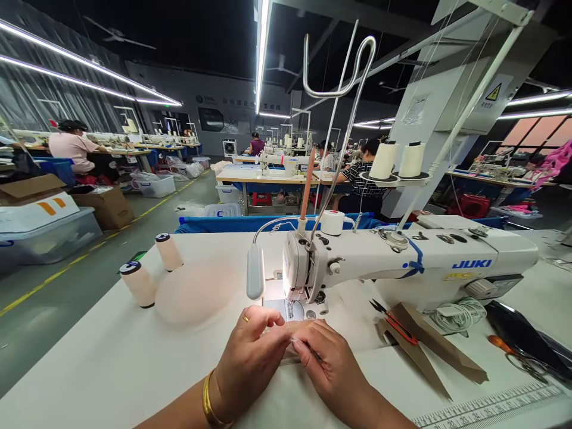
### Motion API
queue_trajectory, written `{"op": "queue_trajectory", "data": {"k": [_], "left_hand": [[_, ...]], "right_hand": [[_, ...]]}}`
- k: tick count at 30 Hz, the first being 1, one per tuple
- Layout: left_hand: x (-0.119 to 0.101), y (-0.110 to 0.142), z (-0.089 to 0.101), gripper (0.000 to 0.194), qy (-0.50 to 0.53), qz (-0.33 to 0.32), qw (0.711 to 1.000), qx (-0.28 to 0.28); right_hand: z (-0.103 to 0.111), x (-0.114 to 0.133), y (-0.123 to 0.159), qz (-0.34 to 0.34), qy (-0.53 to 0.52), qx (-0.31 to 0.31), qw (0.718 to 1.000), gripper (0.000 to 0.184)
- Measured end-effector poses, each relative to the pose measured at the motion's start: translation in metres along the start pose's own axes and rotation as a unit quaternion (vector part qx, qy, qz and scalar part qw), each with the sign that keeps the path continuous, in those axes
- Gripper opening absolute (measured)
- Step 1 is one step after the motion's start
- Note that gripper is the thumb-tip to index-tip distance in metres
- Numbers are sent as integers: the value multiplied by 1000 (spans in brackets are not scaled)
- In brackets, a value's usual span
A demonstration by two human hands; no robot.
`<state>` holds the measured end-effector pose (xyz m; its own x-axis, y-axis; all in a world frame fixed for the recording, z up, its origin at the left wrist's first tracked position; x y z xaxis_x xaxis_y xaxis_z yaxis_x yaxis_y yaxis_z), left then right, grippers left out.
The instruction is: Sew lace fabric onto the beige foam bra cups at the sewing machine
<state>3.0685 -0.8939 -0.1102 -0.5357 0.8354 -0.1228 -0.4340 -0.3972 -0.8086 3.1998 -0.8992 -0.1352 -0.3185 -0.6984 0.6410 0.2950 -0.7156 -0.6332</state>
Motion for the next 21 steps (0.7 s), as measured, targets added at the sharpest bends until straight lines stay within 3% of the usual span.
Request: {"op": "queue_trajectory", "data": {"k": [7, 13, 21], "left_hand": [[1, 2, -1, 23, 10, 8, 1000, 7], [3, -1, -6, 19, 28, 26, 998, 39], [-1, -2, -3, 18, 37, 23, 998, 45]], "right_hand": [[3, -4, 3, -24, -7, -8, 1000, 19], [2, -1, 5, 0, -12, 0, 1000, 38], [9, -1, 5, -21, -43, -11, 999, 19]]}}
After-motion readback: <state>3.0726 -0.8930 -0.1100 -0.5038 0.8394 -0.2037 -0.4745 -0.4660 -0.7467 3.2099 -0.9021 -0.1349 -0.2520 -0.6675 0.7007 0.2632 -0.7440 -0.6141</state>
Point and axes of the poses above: each hand's wrist, its own y-axis away from the middle knuckle, its own z-axis out of the back of the hand, x = y × z, the point moved 9 cm from there along -y, towards the middle knuckle, and after that the axes turned 7 degrees about -y, right-handed, at the moved point
